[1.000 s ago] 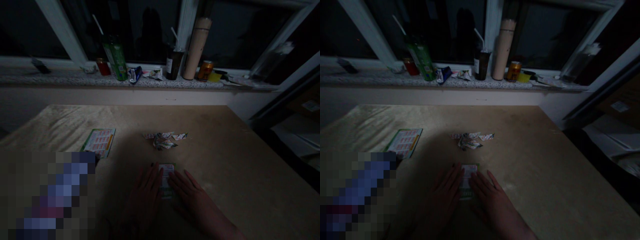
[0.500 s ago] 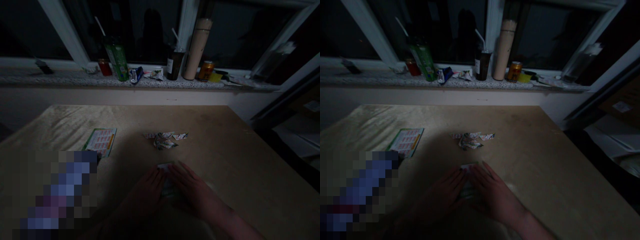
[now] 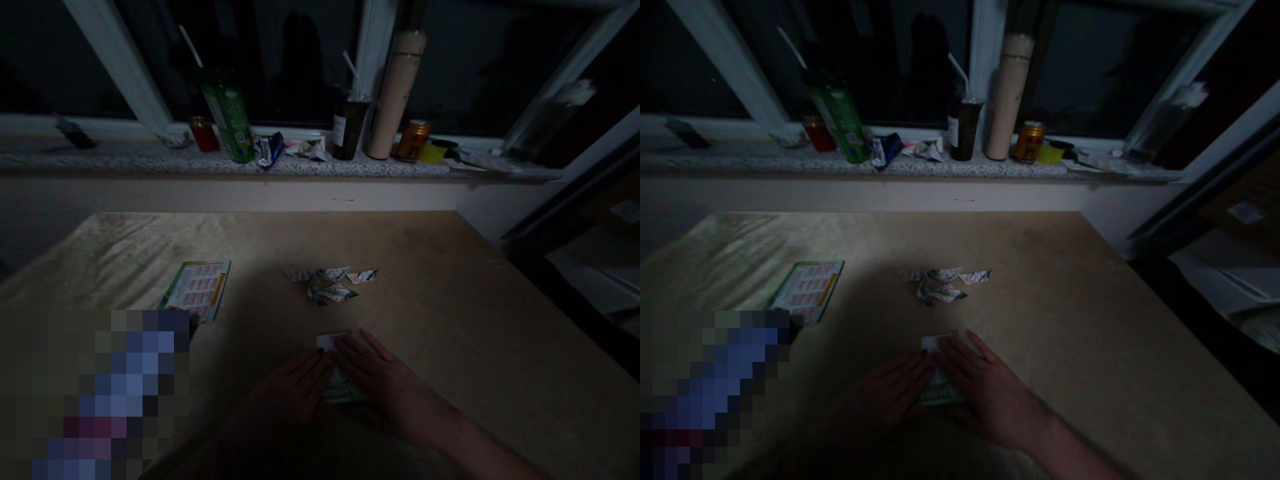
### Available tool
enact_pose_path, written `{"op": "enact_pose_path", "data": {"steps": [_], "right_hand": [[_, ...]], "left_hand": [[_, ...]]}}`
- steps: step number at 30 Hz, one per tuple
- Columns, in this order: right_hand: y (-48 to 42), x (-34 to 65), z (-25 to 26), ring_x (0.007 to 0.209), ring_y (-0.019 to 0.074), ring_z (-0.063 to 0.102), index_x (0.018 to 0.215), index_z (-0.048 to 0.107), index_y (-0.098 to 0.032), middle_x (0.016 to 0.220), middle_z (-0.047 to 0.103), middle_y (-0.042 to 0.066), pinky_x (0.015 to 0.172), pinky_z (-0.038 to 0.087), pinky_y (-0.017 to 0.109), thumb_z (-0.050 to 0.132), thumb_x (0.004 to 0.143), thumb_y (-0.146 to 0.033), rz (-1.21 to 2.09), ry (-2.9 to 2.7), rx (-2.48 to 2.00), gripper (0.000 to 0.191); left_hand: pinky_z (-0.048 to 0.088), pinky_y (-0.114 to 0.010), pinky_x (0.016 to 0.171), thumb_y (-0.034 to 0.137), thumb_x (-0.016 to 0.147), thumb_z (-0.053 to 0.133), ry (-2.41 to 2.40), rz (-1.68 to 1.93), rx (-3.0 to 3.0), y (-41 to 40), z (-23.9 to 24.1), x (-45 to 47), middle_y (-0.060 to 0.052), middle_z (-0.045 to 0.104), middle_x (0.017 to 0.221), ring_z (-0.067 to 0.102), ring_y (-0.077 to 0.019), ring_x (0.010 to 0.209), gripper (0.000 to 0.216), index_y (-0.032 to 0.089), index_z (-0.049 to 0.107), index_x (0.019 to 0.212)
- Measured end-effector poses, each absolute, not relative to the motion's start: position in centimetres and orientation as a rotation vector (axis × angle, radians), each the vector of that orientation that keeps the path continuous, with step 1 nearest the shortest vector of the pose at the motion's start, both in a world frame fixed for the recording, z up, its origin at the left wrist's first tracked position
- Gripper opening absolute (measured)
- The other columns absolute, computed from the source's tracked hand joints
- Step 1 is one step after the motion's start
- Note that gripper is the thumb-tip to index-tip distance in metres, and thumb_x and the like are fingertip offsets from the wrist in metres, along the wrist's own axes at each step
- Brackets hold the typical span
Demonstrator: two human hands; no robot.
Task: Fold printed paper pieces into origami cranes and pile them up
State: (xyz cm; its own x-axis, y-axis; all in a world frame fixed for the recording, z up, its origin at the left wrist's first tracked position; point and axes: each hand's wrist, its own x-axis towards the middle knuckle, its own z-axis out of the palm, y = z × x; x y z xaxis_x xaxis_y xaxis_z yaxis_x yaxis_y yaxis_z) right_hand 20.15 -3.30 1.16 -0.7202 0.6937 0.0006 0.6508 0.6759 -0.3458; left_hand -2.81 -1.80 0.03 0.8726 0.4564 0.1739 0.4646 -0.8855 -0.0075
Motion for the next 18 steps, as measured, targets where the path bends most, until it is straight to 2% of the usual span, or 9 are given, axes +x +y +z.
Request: {"op": "enact_pose_path", "data": {"steps": [4,7,10,14,17,18], "right_hand": [[-3.2,20.2,1.1,0.133,0.0200,0.026,0.140,0.024,-0.019,0.144,0.030,0.008,0.111,0.015,0.044,0.048,0.086,-0.027,0.466,-2.723,-1.088,0.060],[-3.0,20.1,1.1,0.130,0.0217,0.030,0.139,0.028,-0.018,0.142,0.035,0.009,0.109,0.020,0.045,0.048,0.087,-0.034,0.386,-2.724,-1.093,0.059],[-2.8,19.8,0.9,0.122,0.0230,0.042,0.135,0.036,-0.016,0.134,0.046,0.010,0.103,0.031,0.042,0.046,0.087,-0.044,0.229,-2.703,-1.069,0.056],[-2.3,19.2,0.3,0.096,0.0221,0.057,0.119,0.051,-0.015,0.106,0.065,0.010,0.088,0.042,0.039,0.047,0.088,-0.041,0.005,-2.709,-0.939,0.041],[-1.8,19.0,0.0,0.077,0.0168,0.058,0.095,0.060,-0.019,0.081,0.067,0.003,0.077,0.044,0.033,0.048,0.089,-0.024,-0.046,-2.764,-0.798,0.014],[-1.6,19.0,-0.1,0.073,0.0154,0.057,0.088,0.060,-0.020,0.076,0.065,0.001,0.074,0.043,0.032,0.048,0.089,-0.021,-0.039,-2.769,-0.769,0.012]], "left_hand": [[0.045,-0.032,0.092,0.026,0.094,0.039,-0.788,-0.308,-3.011,-1.7,0.1,-2.9,-0.010,0.063,0.116,0.058,-0.0208,0.106,0.031,0.010,0.056,0.116],[0.046,-0.032,0.092,0.025,0.094,0.040,-0.820,-0.329,-3.035,-1.6,0.2,-2.8,-0.010,0.063,0.116,0.058,-0.0202,0.106,0.031,0.010,0.055,0.116],[0.045,-0.031,0.094,0.024,0.094,0.039,-0.819,-0.335,-3.058,-1.4,0.3,-2.7,-0.010,0.063,0.115,0.058,-0.0194,0.106,0.030,0.011,0.056,0.115],[0.044,-0.032,0.096,0.022,0.094,0.040,-0.833,-0.344,-3.084,-1.2,0.3,-2.7,-0.009,0.063,0.116,0.057,-0.0191,0.108,0.029,0.012,0.056,0.115],[0.042,-0.033,0.097,0.028,0.092,0.044,-0.817,-0.279,-3.139,-1.1,0.5,-3.1,-0.011,0.060,0.119,0.054,-0.0208,0.111,0.034,0.010,0.054,0.119],[0.040,-0.033,0.099,0.032,0.091,0.045,-0.800,-0.236,-3.170,-1.1,0.6,-3.3,-0.013,0.057,0.123,0.052,-0.0219,0.114,0.039,0.009,0.052,0.122]]}}
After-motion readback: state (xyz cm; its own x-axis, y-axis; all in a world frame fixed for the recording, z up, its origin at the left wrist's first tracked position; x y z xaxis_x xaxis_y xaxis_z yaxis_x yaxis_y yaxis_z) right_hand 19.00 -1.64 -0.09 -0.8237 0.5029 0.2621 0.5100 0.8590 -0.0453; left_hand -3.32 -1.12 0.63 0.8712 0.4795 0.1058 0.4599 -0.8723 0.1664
